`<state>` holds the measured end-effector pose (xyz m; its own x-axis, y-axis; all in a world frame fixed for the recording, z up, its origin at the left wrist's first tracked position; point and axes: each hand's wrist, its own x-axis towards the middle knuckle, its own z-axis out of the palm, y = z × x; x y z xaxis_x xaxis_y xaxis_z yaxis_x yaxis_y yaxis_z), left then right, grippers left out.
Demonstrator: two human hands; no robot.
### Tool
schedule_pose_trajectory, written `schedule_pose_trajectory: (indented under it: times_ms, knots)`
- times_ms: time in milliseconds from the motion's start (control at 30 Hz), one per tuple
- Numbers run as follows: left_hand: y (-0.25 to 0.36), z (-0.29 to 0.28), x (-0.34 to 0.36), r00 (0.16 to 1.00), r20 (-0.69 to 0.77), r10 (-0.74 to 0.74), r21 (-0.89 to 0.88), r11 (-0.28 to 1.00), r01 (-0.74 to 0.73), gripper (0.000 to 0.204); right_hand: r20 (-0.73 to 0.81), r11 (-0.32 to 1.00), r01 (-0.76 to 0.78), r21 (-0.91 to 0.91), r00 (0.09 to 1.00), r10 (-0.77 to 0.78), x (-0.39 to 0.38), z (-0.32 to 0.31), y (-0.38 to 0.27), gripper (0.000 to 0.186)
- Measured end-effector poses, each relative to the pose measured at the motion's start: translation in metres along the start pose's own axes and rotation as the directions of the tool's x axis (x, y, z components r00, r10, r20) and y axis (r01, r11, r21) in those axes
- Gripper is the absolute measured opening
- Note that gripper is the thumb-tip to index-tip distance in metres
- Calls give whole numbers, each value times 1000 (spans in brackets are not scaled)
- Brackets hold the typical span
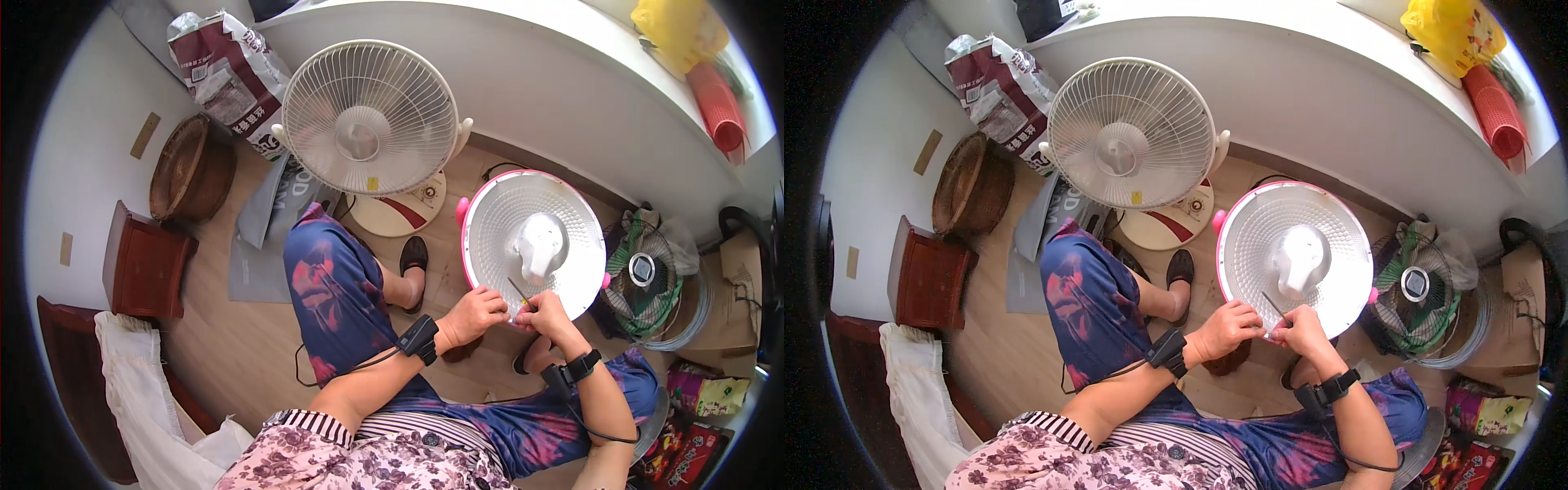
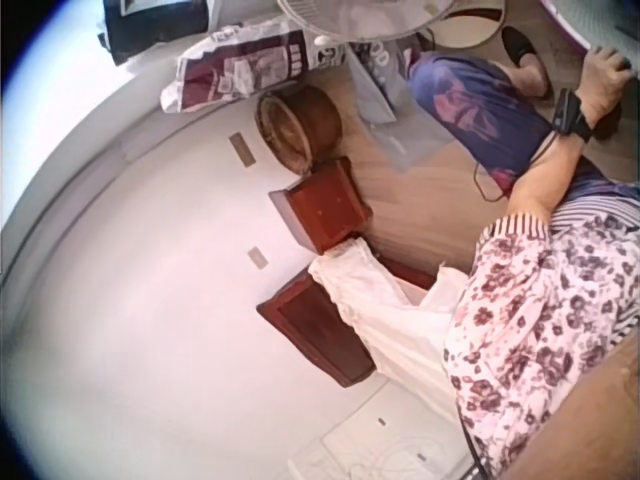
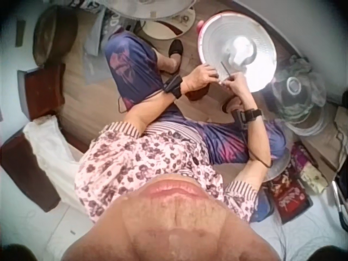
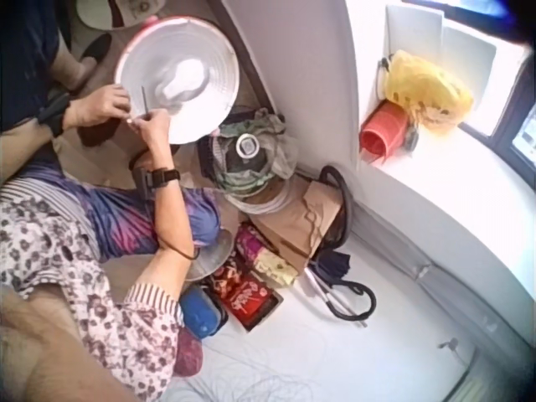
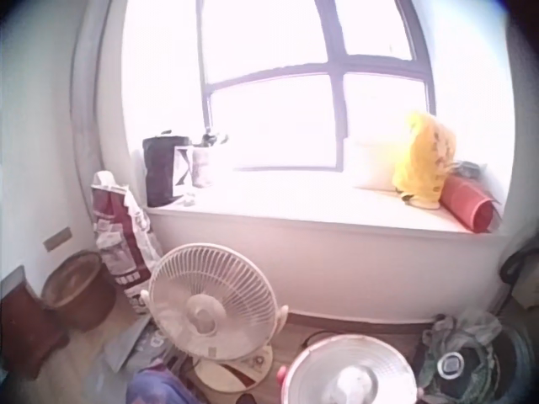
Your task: The person uses a screwdriver to tighten screws on the circular front grille of a fan.
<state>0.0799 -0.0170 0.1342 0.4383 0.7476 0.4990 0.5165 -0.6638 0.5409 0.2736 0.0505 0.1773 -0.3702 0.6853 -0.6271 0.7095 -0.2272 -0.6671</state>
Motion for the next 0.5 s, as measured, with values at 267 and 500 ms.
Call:
schedule_pose_trajectory:
  times_ms: [267, 500]
  knots:
    - [0, 1, -2, 1000, -17, -26, -14, 1000, 26, 20, 34, 999, -14, 34, 999, 13, -1, 0, -2, 8]
    - [1, 3, 0, 1000, -24, -9, -21, 1000, 9, 18, 26, 997, 22, 69, 999, -24, 1, 1, 11, 7]
